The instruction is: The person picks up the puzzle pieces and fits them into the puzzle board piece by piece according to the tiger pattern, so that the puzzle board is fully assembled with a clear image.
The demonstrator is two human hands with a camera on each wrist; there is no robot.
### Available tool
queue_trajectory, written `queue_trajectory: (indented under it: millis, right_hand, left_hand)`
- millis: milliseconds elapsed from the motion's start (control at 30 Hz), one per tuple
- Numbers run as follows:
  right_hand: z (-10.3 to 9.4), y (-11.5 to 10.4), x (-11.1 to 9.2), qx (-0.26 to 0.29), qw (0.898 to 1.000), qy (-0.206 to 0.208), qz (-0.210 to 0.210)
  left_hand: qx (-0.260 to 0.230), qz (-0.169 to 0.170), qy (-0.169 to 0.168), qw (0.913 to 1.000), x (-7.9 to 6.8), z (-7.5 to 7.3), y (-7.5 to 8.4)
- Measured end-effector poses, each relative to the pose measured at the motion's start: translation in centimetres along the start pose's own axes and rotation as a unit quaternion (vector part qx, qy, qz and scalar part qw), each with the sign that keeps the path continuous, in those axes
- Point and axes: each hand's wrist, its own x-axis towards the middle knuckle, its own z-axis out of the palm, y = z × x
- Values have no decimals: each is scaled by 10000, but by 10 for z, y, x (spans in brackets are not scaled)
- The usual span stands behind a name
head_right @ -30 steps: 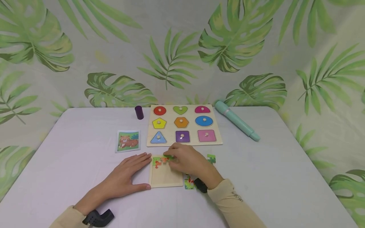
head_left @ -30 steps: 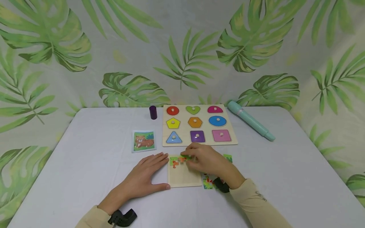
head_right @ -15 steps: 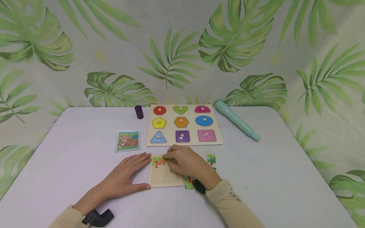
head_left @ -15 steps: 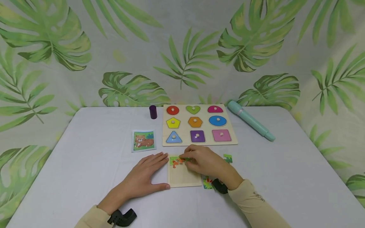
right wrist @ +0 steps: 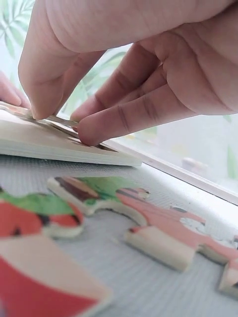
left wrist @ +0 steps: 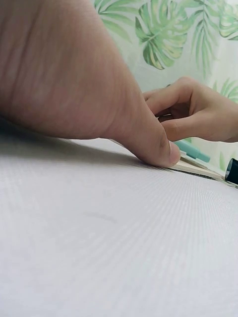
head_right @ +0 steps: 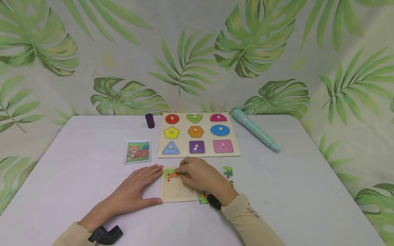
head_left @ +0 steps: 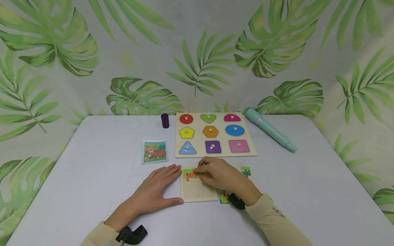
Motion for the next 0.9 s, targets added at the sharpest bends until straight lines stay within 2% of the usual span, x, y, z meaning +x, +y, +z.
queue_trajectory:
  millis: [333,600,900]
  right_hand:
    - [1,-1,0,-31,10000,-21,-3]
    - [0,-3,1,-43,10000,-33,-42]
    - [3,-2,-1,-274,9995,-42,-146]
  left_hand:
    - [-33,-4,-66,10000,0,-2,2]
    - [11,31,34,10000,0,-2,1]
    - [-39,-72,-108,9999,1,-2,2]
